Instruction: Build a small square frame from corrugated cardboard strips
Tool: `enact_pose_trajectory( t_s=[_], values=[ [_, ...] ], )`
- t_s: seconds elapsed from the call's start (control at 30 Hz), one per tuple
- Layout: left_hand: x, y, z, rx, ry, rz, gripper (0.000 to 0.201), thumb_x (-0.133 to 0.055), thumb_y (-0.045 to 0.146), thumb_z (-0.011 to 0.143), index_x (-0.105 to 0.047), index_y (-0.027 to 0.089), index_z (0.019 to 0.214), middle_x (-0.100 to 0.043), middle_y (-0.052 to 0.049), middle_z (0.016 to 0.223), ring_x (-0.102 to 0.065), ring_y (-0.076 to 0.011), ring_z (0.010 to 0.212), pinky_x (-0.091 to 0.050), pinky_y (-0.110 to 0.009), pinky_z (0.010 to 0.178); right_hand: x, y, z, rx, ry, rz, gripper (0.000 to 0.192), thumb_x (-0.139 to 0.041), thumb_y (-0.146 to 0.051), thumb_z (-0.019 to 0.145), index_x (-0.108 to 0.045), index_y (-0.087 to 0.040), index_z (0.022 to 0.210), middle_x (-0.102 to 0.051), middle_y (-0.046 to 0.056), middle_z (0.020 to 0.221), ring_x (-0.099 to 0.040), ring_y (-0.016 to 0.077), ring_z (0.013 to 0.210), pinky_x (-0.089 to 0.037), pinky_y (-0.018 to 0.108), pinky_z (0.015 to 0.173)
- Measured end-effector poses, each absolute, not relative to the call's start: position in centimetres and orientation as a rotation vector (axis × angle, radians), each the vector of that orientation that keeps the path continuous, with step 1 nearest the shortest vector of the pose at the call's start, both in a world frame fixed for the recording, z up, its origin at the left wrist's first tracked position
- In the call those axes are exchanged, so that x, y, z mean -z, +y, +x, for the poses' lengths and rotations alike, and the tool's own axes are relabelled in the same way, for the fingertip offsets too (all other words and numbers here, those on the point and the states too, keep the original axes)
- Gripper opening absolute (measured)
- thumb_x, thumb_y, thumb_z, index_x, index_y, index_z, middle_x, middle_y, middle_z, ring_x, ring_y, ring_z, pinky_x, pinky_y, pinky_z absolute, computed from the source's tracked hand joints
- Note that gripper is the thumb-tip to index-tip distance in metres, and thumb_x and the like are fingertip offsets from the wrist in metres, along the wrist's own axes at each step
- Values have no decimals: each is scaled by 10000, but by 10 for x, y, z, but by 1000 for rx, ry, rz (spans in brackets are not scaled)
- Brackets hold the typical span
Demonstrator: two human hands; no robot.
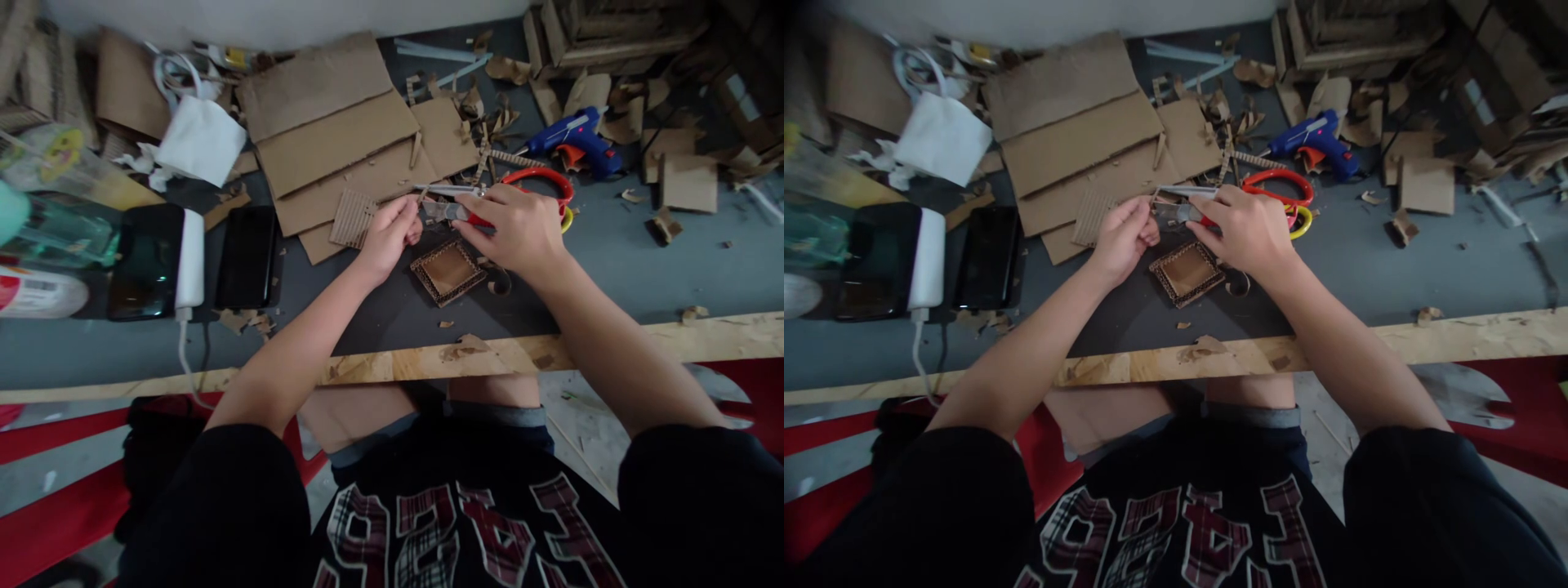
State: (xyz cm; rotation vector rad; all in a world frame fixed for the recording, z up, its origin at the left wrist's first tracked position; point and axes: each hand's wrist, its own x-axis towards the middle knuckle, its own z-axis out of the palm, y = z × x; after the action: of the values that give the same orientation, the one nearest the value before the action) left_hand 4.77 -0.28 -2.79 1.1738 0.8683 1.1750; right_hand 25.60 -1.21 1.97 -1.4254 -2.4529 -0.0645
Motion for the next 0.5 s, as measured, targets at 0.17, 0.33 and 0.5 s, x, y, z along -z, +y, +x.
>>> enact_pose_trajectory(
  t_s=[0.17, 0.33, 0.5],
  values=[
    [38, -2, 44, -1230, 922, 1479, 550, -563, 721, 856, -637, 195, 1000, -399, 50, 622, -414, -91, 580, -335, -238, 578, -19, -12, 257, 57, -2439, -1427, 491, -425, -509, 978, -662, -226, 1303, -703, 103, 1028, -615, 215, 838, -357, 307, 644],
    [36, -2, 43, -1227, 981, 1605, 506, -533, 704, 885, -577, 200, 899, -447, 46, 633, -443, -94, 592, -358, -248, 608, -19, -11, 257, 46, -2434, -1437, 491, -422, -513, 978, -669, -230, 1293, -702, 107, 1013, -619, 224, 839, -370, 316, 654],
    [35, -1, 42, -1208, 930, 1618, 461, -534, 652, 916, -557, 197, 845, -423, 60, 598, -427, -86, 564, -358, -244, 603, -20, -10, 259, 6, -2443, -1432, 482, -461, -519, 963, -667, -230, 1289, -708, 110, 1040, -623, 232, 862, -393, 323, 669]
  ],
)
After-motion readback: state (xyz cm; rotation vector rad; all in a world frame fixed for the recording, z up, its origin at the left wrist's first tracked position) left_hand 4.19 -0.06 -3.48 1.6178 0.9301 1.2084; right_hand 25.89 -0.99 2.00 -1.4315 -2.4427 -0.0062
